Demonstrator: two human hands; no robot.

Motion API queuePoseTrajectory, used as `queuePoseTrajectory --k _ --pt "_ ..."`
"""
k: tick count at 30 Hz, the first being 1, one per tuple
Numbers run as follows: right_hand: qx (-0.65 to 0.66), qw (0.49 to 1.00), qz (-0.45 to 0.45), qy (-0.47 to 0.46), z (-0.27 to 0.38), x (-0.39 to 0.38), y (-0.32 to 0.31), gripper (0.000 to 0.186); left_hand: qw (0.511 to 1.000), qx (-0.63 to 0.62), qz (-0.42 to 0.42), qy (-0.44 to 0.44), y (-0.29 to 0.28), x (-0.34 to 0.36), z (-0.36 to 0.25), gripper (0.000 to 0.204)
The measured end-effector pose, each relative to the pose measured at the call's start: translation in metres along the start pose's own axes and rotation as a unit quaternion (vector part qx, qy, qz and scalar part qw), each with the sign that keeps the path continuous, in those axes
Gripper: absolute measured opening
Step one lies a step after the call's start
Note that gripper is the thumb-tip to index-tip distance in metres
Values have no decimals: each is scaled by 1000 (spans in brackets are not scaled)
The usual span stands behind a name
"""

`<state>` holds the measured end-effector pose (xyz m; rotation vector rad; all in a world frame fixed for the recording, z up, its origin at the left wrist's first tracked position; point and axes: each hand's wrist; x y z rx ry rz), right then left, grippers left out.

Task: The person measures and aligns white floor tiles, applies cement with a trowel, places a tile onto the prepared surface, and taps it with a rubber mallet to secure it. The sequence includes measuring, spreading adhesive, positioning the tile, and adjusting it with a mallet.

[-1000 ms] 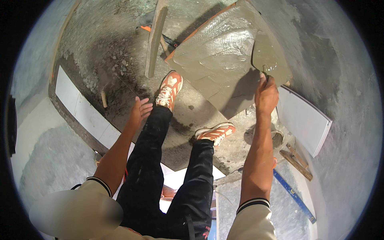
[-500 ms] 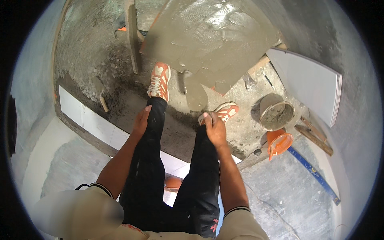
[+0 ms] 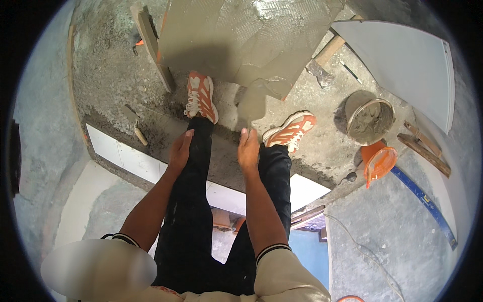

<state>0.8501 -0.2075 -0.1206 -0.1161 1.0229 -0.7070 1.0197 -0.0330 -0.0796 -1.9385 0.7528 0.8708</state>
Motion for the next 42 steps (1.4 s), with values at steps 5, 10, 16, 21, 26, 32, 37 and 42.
queuePoseTrajectory --k 5,10,16,21,26,32,37,42 --pt "39 998 -20 -46 -5 -59 -12 38 999 19 27 -20 -4 1 -3 57" --pt "317 945 8 83 40 -39 -31 33 997 12 -48 50 1 -1 2 57" --pt "6 998 49 -41 78 -21 -8 40 996 -33 -47 65 0 1 -7 56" --pt "-227 964 -52 -126 94 -14 -31 44 997 -36 -41 46 -3 -1 -10 53" --pt "-167 974 -106 -109 72 18 -99 38 997 -34 -63 38 6 -2 -7 55" --pt "-122 983 -80 -107 70 47 -154 39 999 -14 -37 27 7 2 1 56" --pt "-94 989 -85 -82 23 32 -171 39 997 -5 -50 66 12 3 3 56" --pt "20 997 -56 -55 -25 25 -184 36 998 27 -25 52 11 7 6 56"
Point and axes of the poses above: each hand's wrist, its own x-axis towards the middle knuckle, its own y-axis out of the palm, z = x × y, and after that the axes turned 6 degrees about -y, right-handed
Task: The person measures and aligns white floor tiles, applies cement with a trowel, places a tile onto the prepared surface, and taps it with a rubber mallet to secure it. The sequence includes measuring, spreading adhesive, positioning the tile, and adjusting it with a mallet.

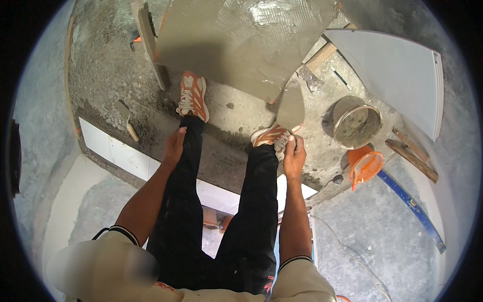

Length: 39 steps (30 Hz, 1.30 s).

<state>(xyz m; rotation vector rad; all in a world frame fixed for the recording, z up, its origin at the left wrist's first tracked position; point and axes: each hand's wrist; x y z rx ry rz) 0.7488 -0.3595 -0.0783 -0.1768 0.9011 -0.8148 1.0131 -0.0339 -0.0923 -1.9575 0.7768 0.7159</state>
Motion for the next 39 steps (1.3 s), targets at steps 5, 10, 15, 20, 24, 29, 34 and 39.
queuePoseTrajectory --k 5,10,15,20,24,29,34,39 --pt "-43 995 51 -76 -21 29 1 34 998 7 -54 36 7 4 -3 55" --pt "-44 999 2 16 -53 -1 -19 34 1000 5 -11 -18 2 -2 -13 54" --pt "-50 998 19 -42 -24 -11 6 35 1000 2 -16 10 -1 -3 -22 52" --pt "-56 995 57 -56 -18 4 30 37 989 54 72 -113 -8 2 -25 67" --pt "-93 991 61 -80 -43 -12 22 38 999 -6 -30 12 10 1 -20 53" --pt "-158 978 121 -56 -29 -31 -12 38 992 33 53 -110 -6 3 -18 67" --pt "3 996 86 -11 10 -39 10 35 995 1 -92 27 9 -1 -6 57" --pt "54 989 117 68 74 -28 94 39 997 61 35 -45 -16 9 -24 54"
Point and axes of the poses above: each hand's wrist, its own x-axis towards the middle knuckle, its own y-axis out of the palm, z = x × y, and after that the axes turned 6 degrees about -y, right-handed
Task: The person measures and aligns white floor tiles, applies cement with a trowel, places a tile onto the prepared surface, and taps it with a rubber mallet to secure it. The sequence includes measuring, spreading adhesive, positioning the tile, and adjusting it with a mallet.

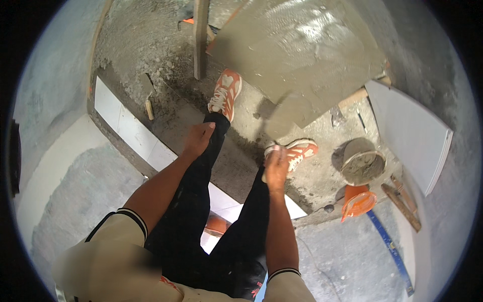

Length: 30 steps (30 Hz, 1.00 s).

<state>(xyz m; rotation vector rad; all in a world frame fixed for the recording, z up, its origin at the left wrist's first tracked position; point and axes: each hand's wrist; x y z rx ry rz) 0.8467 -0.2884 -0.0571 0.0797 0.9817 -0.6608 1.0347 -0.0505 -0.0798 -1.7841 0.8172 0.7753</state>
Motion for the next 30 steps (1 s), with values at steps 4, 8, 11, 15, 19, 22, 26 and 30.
queuePoseTrajectory --k 4,8,11,15,19,22,26,30 --pt "-159 976 109 -98 75 6 58 46 991 -103 -77 47 1 -12 6 53" --pt "-373 895 50 -237 149 27 93 38 972 -185 -134 58 -4 -18 12 55" --pt "-440 852 74 -273 192 45 107 36 982 -179 -48 -15 -18 -19 19 56" --pt "-522 797 129 -276 235 66 139 37 956 -282 -76 -34 -21 -14 24 57" --pt "-568 748 127 -318 269 99 166 39 940 -316 -94 -88 -17 -8 39 56" --pt "-637 664 102 -378 293 147 158 42 924 -339 -116 -131 -13 -10 58 57" --pt "-680 655 65 -323 355 242 98 51 892 -399 -62 -202 -28 -9 65 58" --pt "-613 775 26 -150 456 236 110 53 899 -390 -107 -169 -27 -17 96 57"
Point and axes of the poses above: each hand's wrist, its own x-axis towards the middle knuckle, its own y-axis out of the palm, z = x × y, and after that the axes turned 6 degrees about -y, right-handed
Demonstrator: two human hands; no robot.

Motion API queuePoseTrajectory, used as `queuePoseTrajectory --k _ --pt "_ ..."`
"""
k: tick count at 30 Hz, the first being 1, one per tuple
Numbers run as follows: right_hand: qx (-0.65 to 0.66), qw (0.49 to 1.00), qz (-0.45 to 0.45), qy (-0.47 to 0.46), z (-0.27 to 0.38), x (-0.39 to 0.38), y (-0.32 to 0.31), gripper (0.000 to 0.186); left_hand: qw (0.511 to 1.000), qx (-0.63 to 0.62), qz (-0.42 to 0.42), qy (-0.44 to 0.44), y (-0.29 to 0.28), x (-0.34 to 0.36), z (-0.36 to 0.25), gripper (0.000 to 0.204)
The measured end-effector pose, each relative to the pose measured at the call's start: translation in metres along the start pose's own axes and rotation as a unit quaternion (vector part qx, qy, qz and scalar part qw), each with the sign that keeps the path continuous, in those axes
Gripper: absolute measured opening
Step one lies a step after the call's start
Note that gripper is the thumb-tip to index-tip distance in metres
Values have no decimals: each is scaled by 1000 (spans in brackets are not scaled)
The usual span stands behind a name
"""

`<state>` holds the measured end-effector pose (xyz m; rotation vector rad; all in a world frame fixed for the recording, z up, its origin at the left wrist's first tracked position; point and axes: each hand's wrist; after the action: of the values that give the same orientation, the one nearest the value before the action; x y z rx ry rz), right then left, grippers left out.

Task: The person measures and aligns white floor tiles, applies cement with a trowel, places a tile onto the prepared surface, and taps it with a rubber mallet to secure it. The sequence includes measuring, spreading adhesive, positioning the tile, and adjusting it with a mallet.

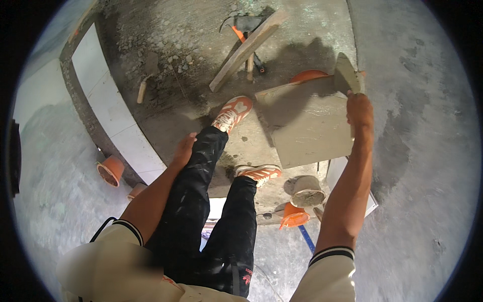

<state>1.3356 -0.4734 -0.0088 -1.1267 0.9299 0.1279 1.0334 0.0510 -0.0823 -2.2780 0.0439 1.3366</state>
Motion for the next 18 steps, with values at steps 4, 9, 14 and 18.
queuePoseTrajectory --k 4,9,14,18 --pt "-102 992 -67 44 -23 32 -48 49 999 -30 -11 -27 -3 9 8 56" --pt "-37 981 -191 -10 -69 -1 -31 60 998 -27 2 -48 -8 10 -19 57" --pt "-204 921 -303 -137 -104 -74 43 28 995 -2 41 -91 -10 5 -67 64" --pt "-203 932 -279 -111 -101 -89 76 31 996 -5 33 -82 -15 10 -46 66"
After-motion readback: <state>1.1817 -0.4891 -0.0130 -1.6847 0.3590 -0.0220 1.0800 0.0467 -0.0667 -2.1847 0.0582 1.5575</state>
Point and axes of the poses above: each hand's wrist, its own x-axis towards the middle knuckle, its own y-axis out of the palm, z = x × y, and after that the axes turned 6 degrees about -y, right-handed
